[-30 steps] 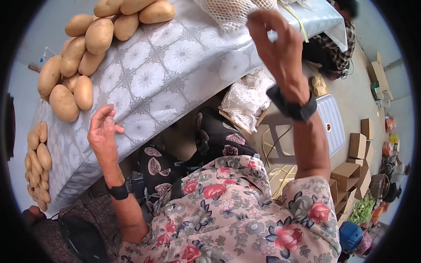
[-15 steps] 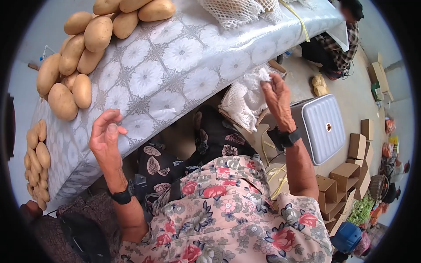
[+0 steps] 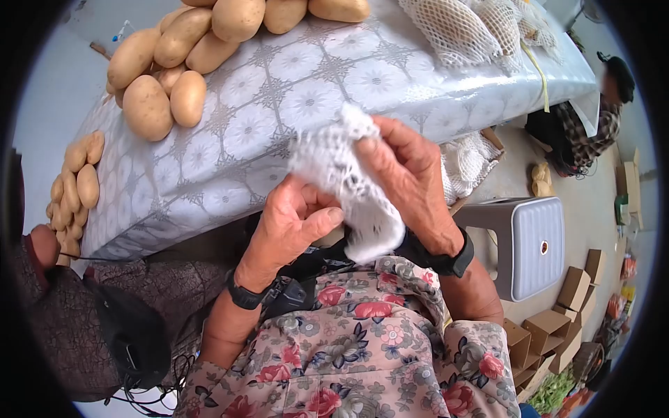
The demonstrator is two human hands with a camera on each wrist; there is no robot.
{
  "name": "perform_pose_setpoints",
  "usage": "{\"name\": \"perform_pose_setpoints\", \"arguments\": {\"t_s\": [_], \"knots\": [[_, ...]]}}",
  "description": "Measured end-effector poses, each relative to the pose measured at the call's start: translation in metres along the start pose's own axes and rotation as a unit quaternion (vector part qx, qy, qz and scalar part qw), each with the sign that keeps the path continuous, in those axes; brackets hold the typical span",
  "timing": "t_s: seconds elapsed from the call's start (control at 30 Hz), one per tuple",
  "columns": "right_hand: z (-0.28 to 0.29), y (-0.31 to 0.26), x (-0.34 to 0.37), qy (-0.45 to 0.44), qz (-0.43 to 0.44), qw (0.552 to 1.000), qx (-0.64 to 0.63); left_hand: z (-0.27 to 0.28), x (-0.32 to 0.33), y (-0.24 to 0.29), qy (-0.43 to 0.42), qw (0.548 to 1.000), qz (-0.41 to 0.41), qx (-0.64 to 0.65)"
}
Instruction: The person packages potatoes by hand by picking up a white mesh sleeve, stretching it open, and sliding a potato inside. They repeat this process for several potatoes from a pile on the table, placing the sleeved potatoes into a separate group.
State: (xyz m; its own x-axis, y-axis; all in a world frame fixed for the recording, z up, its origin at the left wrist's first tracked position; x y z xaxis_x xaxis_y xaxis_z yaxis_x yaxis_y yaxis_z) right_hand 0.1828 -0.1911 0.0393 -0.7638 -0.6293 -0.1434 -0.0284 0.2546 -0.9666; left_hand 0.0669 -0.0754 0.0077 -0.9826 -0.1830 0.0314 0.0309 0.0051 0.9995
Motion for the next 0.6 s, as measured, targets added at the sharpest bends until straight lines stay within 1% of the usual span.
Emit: {"name": "perform_pose_setpoints", "arguments": {"t_s": [0.03,0.1,0.13,0.23,0.27,0.3,0.33,0.37,0.43,0.47,0.5,0.57,0.6], "knots": [[0.003,0.005,-0.006,0.02,0.022,0.998,-0.048,0.006,0.002,0.0,0.01,1.0,0.007,-0.023],[0.001,-0.001,-0.011,0.028,-0.001,0.991,-0.129,0.015,0.006,-0.001,0.027,0.997,0.019,-0.068],[-0.002,-0.003,-0.011,0.055,-0.013,0.988,-0.146,0.016,0.006,0.002,0.037,0.999,-0.006,-0.029],[-0.013,0.007,-0.012,0.011,0.014,0.996,-0.087,0.015,0.006,0.012,0.069,0.99,-0.083,0.09],[-0.018,0.011,-0.011,0.014,0.006,0.999,-0.036,0.009,0.005,0.013,0.049,0.992,-0.103,0.062],[-0.028,0.013,-0.011,-0.005,0.019,0.999,-0.042,0.002,0.004,0.012,0.029,0.991,-0.123,0.034],[-0.03,0.01,-0.011,-0.012,0.02,1.0,-0.004,0.001,0.005,0.012,0.059,0.985,-0.145,-0.073],[-0.033,0.006,-0.012,-0.02,0.022,0.999,0.033,0.006,0.004,0.007,0.066,0.992,-0.1,-0.029],[-0.028,0.007,-0.018,0.011,0.008,0.991,-0.129,0.02,0.004,-0.002,0.079,0.995,-0.006,0.059],[-0.027,0.003,-0.021,0.022,0.004,0.982,-0.186,0.027,0.007,0.001,0.095,0.993,-0.006,0.069],[-0.024,-0.001,-0.022,0.036,-0.002,0.982,-0.185,0.034,0.01,0.0,0.111,0.99,-0.03,0.078],[-0.019,-0.003,-0.023,0.033,0.026,0.992,-0.115,0.04,0.017,0.011,0.188,0.977,-0.091,0.038],[-0.019,0.0,-0.023,0.031,0.031,0.996,-0.081,0.037,0.016,0.018,0.169,0.978,-0.119,-0.025]]}}
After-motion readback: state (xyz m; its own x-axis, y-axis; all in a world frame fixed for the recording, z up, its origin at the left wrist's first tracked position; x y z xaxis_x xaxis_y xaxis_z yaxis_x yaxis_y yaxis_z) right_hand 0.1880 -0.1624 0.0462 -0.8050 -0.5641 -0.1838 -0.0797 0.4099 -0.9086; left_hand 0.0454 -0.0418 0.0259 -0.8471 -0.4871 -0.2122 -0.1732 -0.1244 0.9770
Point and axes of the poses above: each hand's wrist, its own x-axis away from the middle knuckle, its own z-axis out of the back of the hand, y = z × x, the point moved 5 cm from there along -x, towards the middle knuckle, and after that the axes turned 8 degrees about -x, right-handed, at the moved point
